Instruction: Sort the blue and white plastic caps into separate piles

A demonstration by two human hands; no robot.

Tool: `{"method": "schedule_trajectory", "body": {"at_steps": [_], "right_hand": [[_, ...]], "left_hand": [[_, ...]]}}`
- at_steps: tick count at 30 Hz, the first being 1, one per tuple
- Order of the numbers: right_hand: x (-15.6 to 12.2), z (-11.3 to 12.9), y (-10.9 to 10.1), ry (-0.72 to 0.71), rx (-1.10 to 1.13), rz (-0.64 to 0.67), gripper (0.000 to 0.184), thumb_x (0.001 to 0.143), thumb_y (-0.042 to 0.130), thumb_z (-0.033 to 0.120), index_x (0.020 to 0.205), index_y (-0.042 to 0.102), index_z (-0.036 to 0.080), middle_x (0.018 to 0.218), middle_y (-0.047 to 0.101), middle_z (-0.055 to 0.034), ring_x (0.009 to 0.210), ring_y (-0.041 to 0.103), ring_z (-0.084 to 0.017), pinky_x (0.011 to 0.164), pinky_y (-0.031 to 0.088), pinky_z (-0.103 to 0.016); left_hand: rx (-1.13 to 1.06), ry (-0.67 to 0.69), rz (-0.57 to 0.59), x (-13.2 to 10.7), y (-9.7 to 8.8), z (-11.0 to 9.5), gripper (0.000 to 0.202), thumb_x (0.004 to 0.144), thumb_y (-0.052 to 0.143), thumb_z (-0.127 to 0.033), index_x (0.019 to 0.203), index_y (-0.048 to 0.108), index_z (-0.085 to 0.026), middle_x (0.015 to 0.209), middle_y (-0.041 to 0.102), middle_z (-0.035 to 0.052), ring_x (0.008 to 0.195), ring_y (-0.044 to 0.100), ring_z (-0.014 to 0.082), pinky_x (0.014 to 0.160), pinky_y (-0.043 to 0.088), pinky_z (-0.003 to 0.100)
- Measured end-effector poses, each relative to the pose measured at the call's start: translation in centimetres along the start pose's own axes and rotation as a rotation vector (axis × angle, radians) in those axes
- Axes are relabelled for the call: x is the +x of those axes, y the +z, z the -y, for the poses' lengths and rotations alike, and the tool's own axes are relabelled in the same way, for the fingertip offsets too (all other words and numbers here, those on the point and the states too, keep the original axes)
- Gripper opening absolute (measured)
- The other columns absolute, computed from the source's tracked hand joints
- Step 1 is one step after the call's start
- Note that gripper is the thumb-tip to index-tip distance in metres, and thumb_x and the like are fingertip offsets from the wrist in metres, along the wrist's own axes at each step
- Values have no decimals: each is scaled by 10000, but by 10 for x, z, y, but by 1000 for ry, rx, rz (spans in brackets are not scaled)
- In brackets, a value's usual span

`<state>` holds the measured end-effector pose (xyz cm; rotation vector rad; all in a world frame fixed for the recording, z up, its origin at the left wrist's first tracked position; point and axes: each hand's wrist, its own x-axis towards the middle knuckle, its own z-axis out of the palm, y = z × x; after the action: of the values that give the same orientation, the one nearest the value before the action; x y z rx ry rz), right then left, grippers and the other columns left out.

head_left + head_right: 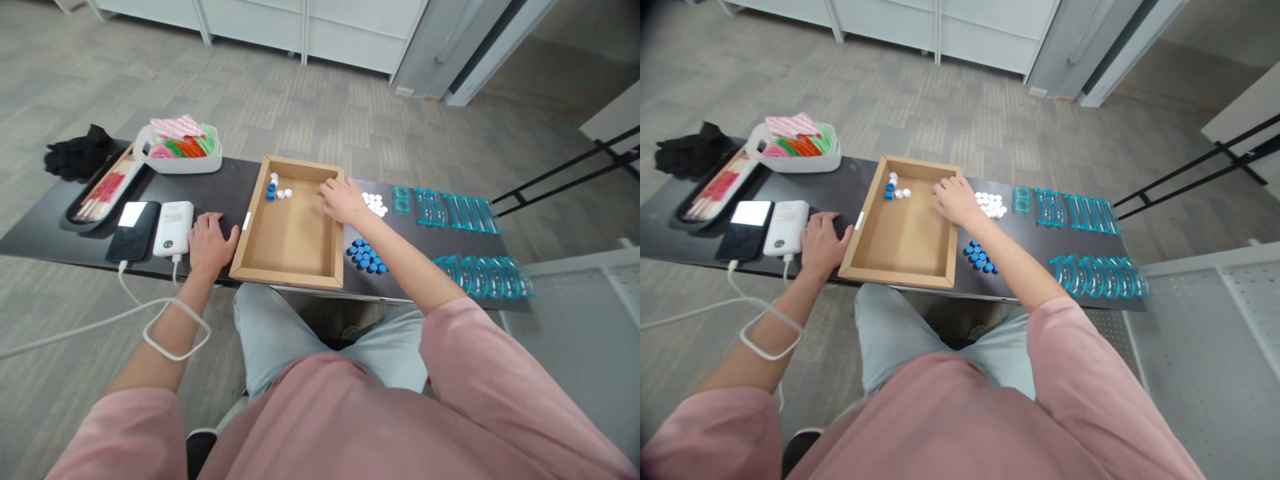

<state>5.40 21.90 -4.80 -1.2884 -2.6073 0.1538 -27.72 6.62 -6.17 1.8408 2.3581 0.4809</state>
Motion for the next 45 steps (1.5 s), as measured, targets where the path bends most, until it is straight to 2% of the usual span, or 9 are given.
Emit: {"method": "schedule_trajectory", "body": {"at_steps": [4, 9, 11, 14, 18, 24, 30, 35, 45], "right_hand": [[66, -5, 29, 43, -231, 190, 149, 939, 690, -10, 919, 659, 134, 1043, 772, -147, 1224, 647, -320, 1221, 399, -566], [73, -1, 23, -97, -162, 349, 144, 889, 784, 55, 997, 731, 135, 1001, 767, -84, 1018, 729, -248, 1123, 511, -468], [55, -3, 4, -181, -73, 387, 204, 914, 774, 103, 1112, 775, 153, 1124, 765, -79, 1005, 726, -216, 1058, 555, -399], [4, -18, -34, -186, 176, 275, 236, 1003, 667, 172, 1194, 805, 191, 1223, 741, -85, 1037, 717, -202, 1011, 586, -355], [-96, -52, -71, 136, 410, 26, 150, 954, 770, 357, 1036, 819, 241, 1126, 762, -92, 993, 728, -261, 968, 629, -418], [-212, -83, -54, 572, 461, -156, 158, 867, 801, 422, 914, 735, 286, 975, 804, -79, 919, 768, -304, 941, 655, -497], [-236, -75, -23, 623, 484, -176, 165, 810, 814, 371, 834, 674, 289, 944, 820, -78, 933, 794, -324, 995, 645, -536], [-242, -73, -24, 596, 620, -94, 248, 782, 874, 391, 846, 659, 287, 1006, 843, -73, 962, 814, -306, 975, 666, -495], [-254, -84, -19, 508, 535, -79, 264, 829, 764, 396, 1064, 795, 279, 955, 811, -67, 848, 774, -279, 873, 663, -453]], "left_hand": [[-30, -10, 15, 0, 0, 3, 606, 1096, 477, -446, 1588, 577, -107, 1616, 554, 253, 1528, 523, 400, 1266, 411, 543], [-29, -5, -13, 0, 3, 4, 595, 1075, 526, -405, 1560, 595, -67, 1598, 570, 264, 1491, 536, 417, 1238, 417, 549], [-23, 5, -21, 0, 4, 3, 603, 1069, 550, -398, 1549, 595, -37, 1590, 574, 271, 1472, 542, 432, 1230, 422, 559], [-12, 6, -22, 0, 4, 3, 610, 1063, 572, -389, 1553, 587, -27, 1597, 563, 269, 1470, 539, 439, 1235, 421, 565], [-9, -5, -33, -1, 5, 2, 601, 1053, 593, -361, 1558, 583, -36, 1618, 527, 272, 1513, 511, 429, 1263, 403, 569], [7, -6, -28, -1, 8, 1, 585, 1044, 597, -335, 1551, 566, -45, 1626, 498, 284, 1566, 464, 416, 1292, 377, 588], [9, -8, -5, -2, 4, 0, 591, 1055, 573, -351, 1552, 560, -32, 1607, 511, 297, 1571, 460, 427, 1287, 391, 601], [13, -12, 9, -3, 2, -2, 599, 1049, 569, -345, 1554, 557, -23, 1607, 512, 301, 1570, 457, 427, 1290, 391, 589], [65, -21, -16, -1, 6, -1, 592, 1057, 581, -325, 1564, 573, -20, 1590, 531, 277, 1522, 512, 414, 1277, 409, 570]]}}
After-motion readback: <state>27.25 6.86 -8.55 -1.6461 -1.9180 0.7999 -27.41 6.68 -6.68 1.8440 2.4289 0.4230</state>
